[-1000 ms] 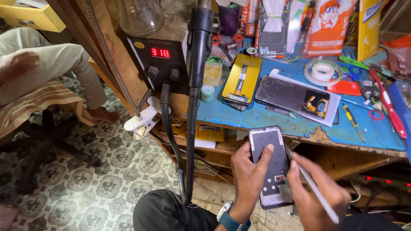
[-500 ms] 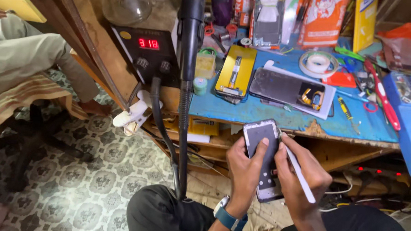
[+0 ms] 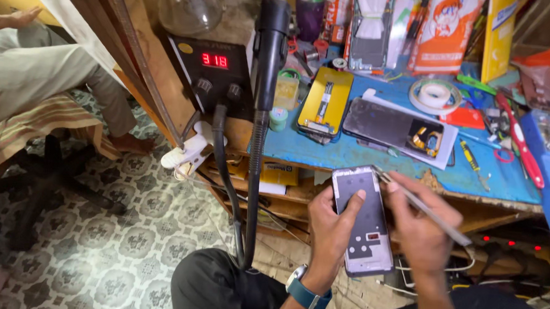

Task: The person holds a disassembled smartphone and uses a pink plastic tool to scrape and clean the edges of the back panel. They then switch to a metal tool to pry and adjust components along the frame. The person continues to alternate between the tools to work on the device's edges.

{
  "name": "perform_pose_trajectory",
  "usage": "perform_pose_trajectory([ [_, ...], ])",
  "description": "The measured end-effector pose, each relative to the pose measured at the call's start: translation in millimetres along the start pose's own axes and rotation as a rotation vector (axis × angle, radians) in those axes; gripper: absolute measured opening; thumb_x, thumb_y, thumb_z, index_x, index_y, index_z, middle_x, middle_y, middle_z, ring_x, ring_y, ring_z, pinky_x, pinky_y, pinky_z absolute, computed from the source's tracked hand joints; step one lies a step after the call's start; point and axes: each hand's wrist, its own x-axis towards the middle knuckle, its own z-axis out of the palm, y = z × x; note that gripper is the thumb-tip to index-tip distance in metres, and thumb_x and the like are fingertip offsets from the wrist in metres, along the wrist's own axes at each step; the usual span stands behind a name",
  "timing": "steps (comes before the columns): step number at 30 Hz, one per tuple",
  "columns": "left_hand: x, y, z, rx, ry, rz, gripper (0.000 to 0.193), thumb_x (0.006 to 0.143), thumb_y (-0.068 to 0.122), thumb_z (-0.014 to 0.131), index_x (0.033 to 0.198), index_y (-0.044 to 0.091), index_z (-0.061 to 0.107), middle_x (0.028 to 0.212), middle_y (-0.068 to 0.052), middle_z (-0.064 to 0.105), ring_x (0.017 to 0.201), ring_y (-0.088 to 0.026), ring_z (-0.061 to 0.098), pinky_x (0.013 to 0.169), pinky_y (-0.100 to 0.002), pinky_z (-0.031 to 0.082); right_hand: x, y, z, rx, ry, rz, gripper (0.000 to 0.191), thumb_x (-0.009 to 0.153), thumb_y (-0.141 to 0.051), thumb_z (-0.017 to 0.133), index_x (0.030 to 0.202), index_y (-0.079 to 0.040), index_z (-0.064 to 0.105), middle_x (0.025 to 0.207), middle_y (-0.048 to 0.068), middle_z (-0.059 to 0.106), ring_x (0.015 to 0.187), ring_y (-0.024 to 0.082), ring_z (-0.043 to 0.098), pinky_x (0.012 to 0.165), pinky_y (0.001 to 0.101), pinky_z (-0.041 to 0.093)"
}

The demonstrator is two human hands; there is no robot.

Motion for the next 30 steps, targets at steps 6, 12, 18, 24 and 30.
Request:
perform_pose_trajectory([
  [6,2.4,2.2,6.9,-0.081,0.030,0.013,0.021,0.092,0.015,0.074,0.102,-0.003,0.071,0.089,-0.004,0.075,0.074,-0.006,0.067,0.067,-0.022,0.056,-27.8,-5.4,-34.3,0.047,0.119,-0.070,0.024,0.105,-0.004,0.063,0.125,0.008,0.066,0.113,0.013,0.074,0.101,0.017,0.075,0.093,0.0284,0.063],
  [12,9.2,-2.1,10.1,0.109,0.042,0.052,0.021,0.094,0.015,0.074,0.097,-0.006,0.073,0.082,-0.004,0.075,0.068,-0.005,0.064,0.059,-0.021,0.053,-51.7,10.9,-35.8,-0.305,0.115,-0.110,0.021,0.096,-0.007,0.072,0.115,0.003,0.076,0.097,0.013,0.078,0.079,0.014,0.071,0.070,0.0267,0.054],
  [18,7.5,-8.2,11.8,0.082,0.057,0.039,0.019,0.094,0.013,0.073,0.097,-0.006,0.074,0.081,-0.005,0.075,0.066,-0.005,0.065,0.058,-0.021,0.052,-59.1,17.9,-33.5,-0.316,0.137,-0.160,0.021,0.097,-0.006,0.070,0.115,0.004,0.075,0.100,0.013,0.078,0.085,0.016,0.076,0.078,0.0264,0.059],
  [24,9.4,-9.9,11.3,0.102,0.059,0.056,0.020,0.094,0.014,0.072,0.098,-0.005,0.074,0.082,-0.005,0.076,0.068,-0.005,0.066,0.060,-0.021,0.053,-60.5,7.0,-28.1,-0.298,0.122,-0.212,0.019,0.097,-0.001,0.070,0.114,0.006,0.073,0.106,0.015,0.077,0.093,0.018,0.077,0.084,0.0279,0.060],
  [30,10.4,-10.5,9.6,0.108,0.061,0.069,0.020,0.094,0.014,0.073,0.097,-0.006,0.073,0.082,-0.005,0.076,0.068,-0.005,0.065,0.060,-0.021,0.053,-59.4,-0.8,-24.3,-0.311,0.129,-0.242,0.020,0.097,0.000,0.069,0.116,0.007,0.073,0.109,0.017,0.076,0.095,0.019,0.077,0.086,0.0279,0.060],
])
